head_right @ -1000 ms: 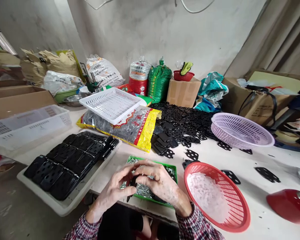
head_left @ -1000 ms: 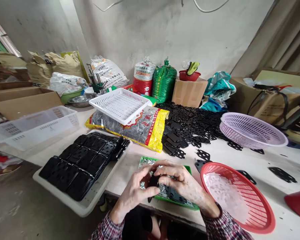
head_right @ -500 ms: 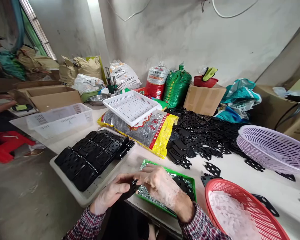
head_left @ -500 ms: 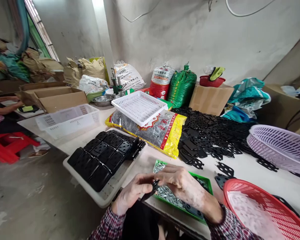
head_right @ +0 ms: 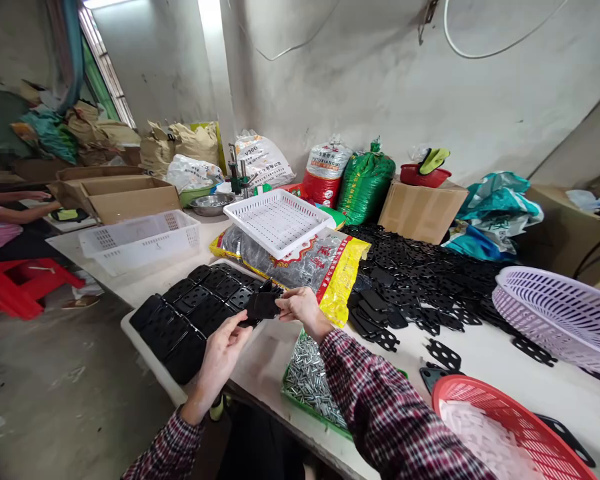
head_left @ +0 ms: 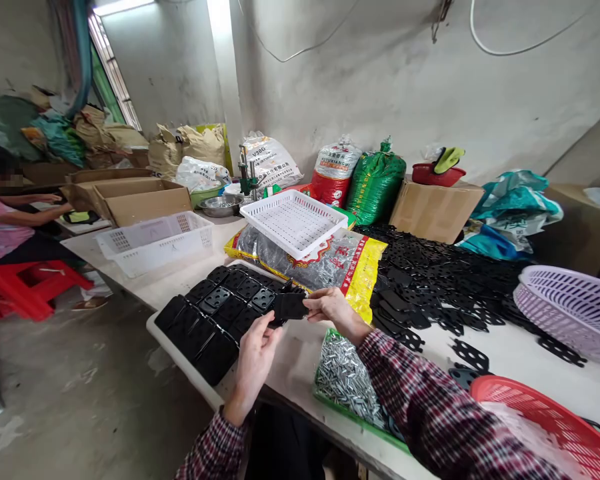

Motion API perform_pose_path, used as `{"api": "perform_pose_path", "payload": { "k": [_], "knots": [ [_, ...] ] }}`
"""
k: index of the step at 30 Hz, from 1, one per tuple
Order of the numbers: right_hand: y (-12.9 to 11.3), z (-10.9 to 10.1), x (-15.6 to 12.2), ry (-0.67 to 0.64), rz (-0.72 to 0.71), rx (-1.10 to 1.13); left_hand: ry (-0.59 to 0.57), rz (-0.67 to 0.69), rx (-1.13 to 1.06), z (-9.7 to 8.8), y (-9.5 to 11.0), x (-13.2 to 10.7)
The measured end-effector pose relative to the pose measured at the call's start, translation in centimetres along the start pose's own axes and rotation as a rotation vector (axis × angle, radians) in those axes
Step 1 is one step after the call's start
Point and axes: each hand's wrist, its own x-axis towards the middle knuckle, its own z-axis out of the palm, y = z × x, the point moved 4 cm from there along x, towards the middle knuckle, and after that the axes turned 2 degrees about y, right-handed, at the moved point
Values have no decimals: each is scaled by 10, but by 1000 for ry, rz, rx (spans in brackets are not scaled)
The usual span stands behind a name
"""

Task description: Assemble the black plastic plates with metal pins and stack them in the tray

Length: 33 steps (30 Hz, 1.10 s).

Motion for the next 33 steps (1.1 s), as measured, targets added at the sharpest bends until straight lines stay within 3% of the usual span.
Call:
{"api": "perform_pose_path", "payload": {
  "k": [10, 16, 20, 23, 27, 31, 33],
  "knots": [
    [18, 28, 29, 9, 188, -73, -52, 74, 229, 15, -28, 15],
    [11, 41, 28, -22, 152, -138, -42, 94, 311, 17, -38, 17],
    [4, 32, 14, 4, 67, -182, -36, 119, 339, 16, -37, 17],
    [2, 3, -3, 48, -2, -267, -40, 144, 333, 13, -29, 14],
    [2, -72, -28, 186, -50, -515, -69, 194, 284, 17, -10, -1],
    [1, -158, -49, 375, 24, -885, -189, 263, 227, 44, 1, -32],
    [8, -185, -56, 404, 119, -1052, -263, 322, 206, 64, 3, -50]
  ]
}}
